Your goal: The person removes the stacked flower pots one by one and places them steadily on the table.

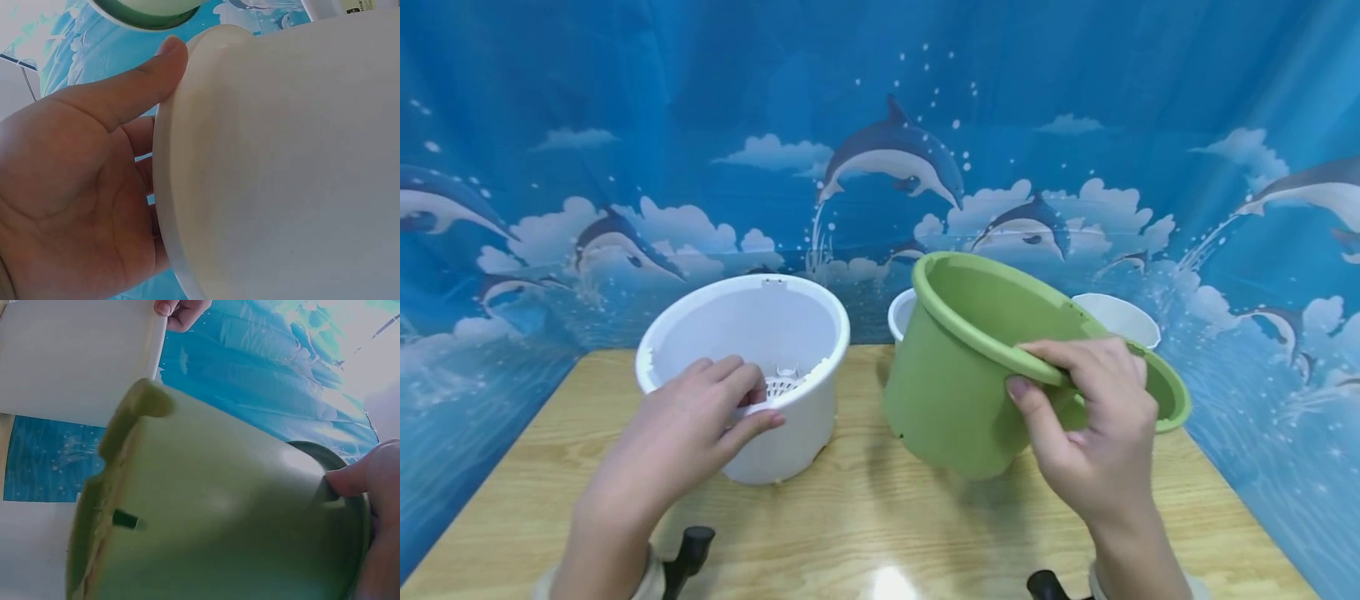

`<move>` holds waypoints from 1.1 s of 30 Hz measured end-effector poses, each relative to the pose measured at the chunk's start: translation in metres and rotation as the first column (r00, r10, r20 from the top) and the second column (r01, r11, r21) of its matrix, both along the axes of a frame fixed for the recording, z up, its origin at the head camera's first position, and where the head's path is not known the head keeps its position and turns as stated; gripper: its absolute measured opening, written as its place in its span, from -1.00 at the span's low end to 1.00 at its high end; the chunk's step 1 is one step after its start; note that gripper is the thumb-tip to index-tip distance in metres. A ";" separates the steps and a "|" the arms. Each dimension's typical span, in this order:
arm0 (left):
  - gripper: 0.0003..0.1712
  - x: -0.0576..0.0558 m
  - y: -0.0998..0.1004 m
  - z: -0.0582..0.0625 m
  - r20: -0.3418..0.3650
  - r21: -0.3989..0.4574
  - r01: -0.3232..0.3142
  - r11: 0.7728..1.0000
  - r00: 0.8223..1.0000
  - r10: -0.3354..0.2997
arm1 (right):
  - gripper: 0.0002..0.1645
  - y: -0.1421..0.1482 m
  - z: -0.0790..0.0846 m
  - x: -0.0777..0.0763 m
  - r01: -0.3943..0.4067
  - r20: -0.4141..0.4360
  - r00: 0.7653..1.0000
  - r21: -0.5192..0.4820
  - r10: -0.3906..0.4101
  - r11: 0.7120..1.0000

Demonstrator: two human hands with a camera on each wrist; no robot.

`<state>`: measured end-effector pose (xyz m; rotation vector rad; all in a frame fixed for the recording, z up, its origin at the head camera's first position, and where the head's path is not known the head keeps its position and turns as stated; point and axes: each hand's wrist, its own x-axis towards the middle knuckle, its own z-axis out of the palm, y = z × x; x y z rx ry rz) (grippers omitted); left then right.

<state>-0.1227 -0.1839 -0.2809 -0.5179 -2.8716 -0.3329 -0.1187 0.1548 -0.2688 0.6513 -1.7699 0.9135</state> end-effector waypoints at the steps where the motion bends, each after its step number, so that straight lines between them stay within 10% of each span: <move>1: -0.74 0.000 0.000 0.000 -0.007 -0.001 0.001 1.000 1.000 -0.001 | -0.73 0.000 0.000 0.002 0.011 0.008 1.000 0.021 -0.011 1.000; 21: -0.74 0.000 0.001 -0.001 0.001 -0.003 0.004 1.000 1.000 -0.004 | -0.78 -0.001 -0.007 0.016 0.178 0.102 0.967 0.388 -0.234 0.904; 33: -0.75 0.001 0.002 0.000 0.000 -0.001 -0.002 1.000 1.000 0.002 | -0.75 -0.014 -0.019 0.016 0.221 0.208 0.895 0.560 -0.394 0.799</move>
